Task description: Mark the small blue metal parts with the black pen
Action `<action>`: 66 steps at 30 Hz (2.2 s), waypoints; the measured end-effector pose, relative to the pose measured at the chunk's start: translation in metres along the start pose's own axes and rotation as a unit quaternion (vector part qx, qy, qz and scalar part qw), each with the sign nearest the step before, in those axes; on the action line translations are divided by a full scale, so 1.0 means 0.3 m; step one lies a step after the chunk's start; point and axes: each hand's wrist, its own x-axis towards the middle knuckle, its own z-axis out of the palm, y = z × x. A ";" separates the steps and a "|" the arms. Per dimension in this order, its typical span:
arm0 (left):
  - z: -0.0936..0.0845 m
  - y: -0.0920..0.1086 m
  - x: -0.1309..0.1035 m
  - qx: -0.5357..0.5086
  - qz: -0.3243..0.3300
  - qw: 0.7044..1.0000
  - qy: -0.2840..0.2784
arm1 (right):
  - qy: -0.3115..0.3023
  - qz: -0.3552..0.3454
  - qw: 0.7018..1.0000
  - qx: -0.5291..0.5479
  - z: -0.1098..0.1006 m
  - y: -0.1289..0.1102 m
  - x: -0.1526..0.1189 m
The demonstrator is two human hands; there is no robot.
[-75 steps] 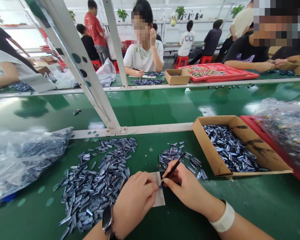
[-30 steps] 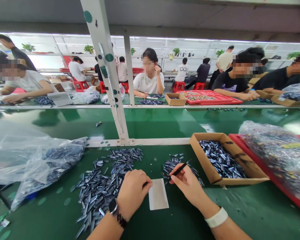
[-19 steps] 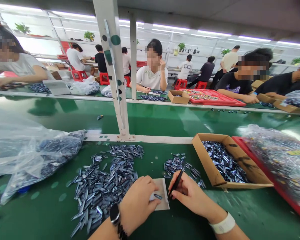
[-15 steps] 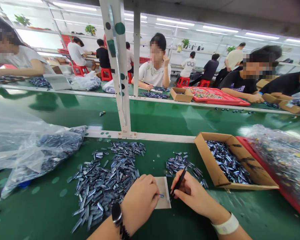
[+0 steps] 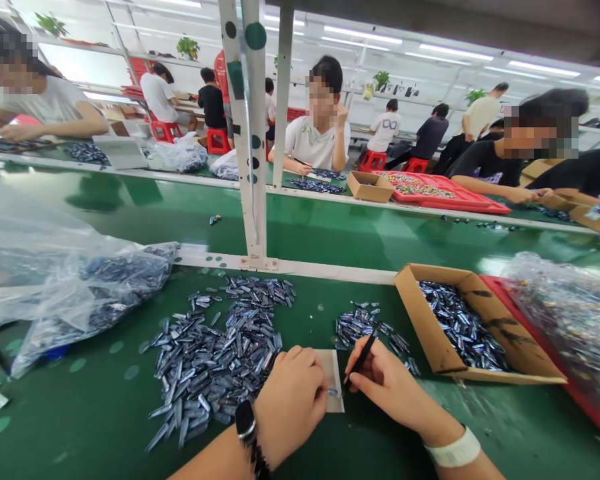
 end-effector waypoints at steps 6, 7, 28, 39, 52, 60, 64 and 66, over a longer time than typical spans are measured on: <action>0.008 -0.002 0.005 -0.001 -0.005 1.000 -0.002 | -0.005 0.008 1.000 -0.004 0.006 -0.008 0.004; 0.007 -0.001 0.006 0.000 -0.007 1.000 -0.003 | 0.000 0.010 1.000 -0.001 0.007 -0.010 0.005; -0.003 0.006 0.011 -0.007 -0.017 1.000 -0.023 | 0.036 0.000 0.999 0.036 0.014 0.012 0.017; -0.016 0.016 0.012 -0.008 -0.029 0.999 -0.035 | 0.032 -0.015 0.999 0.035 0.016 0.024 0.020; -0.021 0.002 0.015 -0.012 0.003 0.998 -0.055 | 0.015 -0.048 0.999 0.017 0.012 0.000 0.017; -0.029 0.006 0.021 0.045 0.030 0.995 -0.082 | 0.020 -0.060 0.998 0.018 0.008 -0.021 0.018; -0.028 0.013 0.021 0.059 0.025 0.994 -0.083 | 0.021 -0.055 0.998 0.036 -0.001 -0.025 0.018; -0.025 0.014 0.021 0.058 0.020 0.995 -0.082 | 0.022 -0.053 0.998 0.030 -0.003 -0.022 0.019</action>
